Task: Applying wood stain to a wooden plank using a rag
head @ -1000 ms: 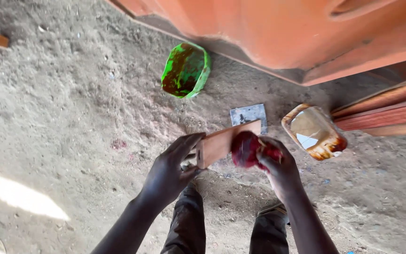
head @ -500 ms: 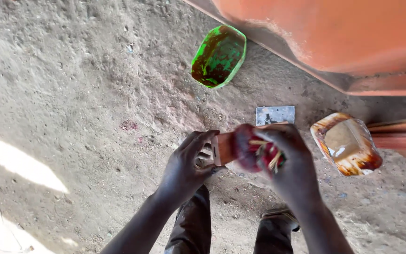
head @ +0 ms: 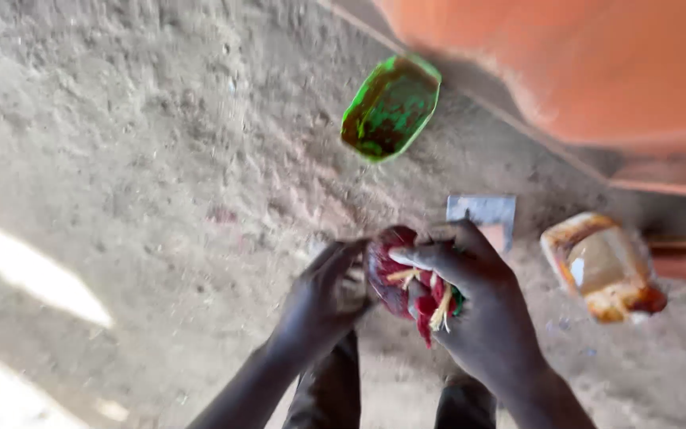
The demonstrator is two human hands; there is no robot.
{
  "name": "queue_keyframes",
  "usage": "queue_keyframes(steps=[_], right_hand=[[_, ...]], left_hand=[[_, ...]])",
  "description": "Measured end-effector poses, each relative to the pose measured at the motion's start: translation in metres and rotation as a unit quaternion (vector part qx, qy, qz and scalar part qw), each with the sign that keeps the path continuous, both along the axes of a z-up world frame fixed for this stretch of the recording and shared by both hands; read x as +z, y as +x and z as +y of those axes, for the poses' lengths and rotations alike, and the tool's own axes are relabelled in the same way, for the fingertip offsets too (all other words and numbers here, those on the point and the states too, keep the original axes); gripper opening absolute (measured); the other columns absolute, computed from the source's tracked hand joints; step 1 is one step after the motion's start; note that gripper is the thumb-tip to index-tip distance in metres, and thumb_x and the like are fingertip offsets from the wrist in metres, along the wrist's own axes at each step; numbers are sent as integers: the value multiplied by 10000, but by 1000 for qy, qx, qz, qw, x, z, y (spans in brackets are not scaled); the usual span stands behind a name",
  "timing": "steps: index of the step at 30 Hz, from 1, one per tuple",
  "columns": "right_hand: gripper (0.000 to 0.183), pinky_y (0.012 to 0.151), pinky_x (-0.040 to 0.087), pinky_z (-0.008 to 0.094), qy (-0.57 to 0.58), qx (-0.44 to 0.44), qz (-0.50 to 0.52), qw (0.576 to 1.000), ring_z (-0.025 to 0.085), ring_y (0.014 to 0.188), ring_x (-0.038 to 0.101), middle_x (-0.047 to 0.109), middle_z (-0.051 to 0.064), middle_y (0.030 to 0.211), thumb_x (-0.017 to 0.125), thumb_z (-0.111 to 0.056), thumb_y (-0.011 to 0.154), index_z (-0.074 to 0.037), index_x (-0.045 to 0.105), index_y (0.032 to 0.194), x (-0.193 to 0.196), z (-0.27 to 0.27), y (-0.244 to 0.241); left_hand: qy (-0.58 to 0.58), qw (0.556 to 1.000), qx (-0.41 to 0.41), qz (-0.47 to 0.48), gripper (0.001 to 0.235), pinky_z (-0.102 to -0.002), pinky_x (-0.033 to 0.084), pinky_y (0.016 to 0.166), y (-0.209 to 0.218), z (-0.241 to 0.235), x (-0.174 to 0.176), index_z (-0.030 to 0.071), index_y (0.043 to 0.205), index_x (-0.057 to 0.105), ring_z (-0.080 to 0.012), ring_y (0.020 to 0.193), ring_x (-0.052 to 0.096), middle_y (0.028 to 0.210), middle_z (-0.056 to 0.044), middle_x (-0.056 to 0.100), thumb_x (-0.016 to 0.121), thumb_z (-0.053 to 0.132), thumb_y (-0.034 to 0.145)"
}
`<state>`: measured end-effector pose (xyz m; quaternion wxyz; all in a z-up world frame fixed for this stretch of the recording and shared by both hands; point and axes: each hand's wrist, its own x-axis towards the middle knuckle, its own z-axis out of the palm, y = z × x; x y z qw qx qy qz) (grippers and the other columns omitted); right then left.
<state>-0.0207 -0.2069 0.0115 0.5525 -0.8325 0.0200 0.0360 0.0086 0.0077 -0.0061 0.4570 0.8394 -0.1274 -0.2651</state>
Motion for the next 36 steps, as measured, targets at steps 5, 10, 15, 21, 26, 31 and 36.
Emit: queue_keyframes(steps=[5,10,15,21,26,31,36], right_hand=[[487,816,547,324,-96,-28,-28,995,254,981,665,623,97,1098,839,-12,729,-133,712,1184,-47,7,-28],[607,808,476,411,-270,-79,6,960,331,942,577,587,105,1108,839,-39,734,-197,722,1308,-189,-30,-86],[722,739,461,472,-411,-113,70,902,424,850,548,540,178,1055,778,-20,679,-244,757,1364,-288,-82,-101],[630,850,522,406,-418,-175,68,889,344,989,626,643,156,1141,794,-22,613,-110,800,1237,-293,-81,-100],[700,809,523,417,-251,-73,108,959,335,999,621,578,95,1155,723,80,597,-181,731,1246,-243,-27,-113],[625,833,523,459,-351,-141,132,916,394,981,606,585,175,1111,738,26,693,-152,730,1292,-304,-87,-114],[619,888,503,504,-286,-206,195,915,434,1018,618,546,198,1195,674,35,723,-129,702,1319,-250,-81,-104]], left_hand=[[78,997,-16,-15,787,-390,617,736,-11,21,-12,102,1404,520,-270,968,740,1277,-112,624,814,-12,684],[162,986,-13,20,735,-371,706,622,-24,62,-41,123,1391,487,-266,911,763,1296,-131,638,799,28,733],[222,974,18,44,681,-361,628,585,-44,101,-84,129,1350,500,-244,673,756,1186,-101,708,836,116,758],[280,956,52,70,671,-474,561,666,-66,119,-116,157,1364,465,-297,904,747,1171,-127,715,763,149,762],[290,950,58,102,647,-462,602,632,-73,128,-135,205,1324,463,-266,825,816,1172,-86,754,784,160,764],[284,950,58,113,631,-421,609,599,-71,126,-130,204,1322,466,-241,774,813,1125,-67,759,777,168,774],[278,944,89,156,660,-350,625,620,-69,115,-115,217,1322,479,-200,722,805,947,-54,787,804,140,752]])
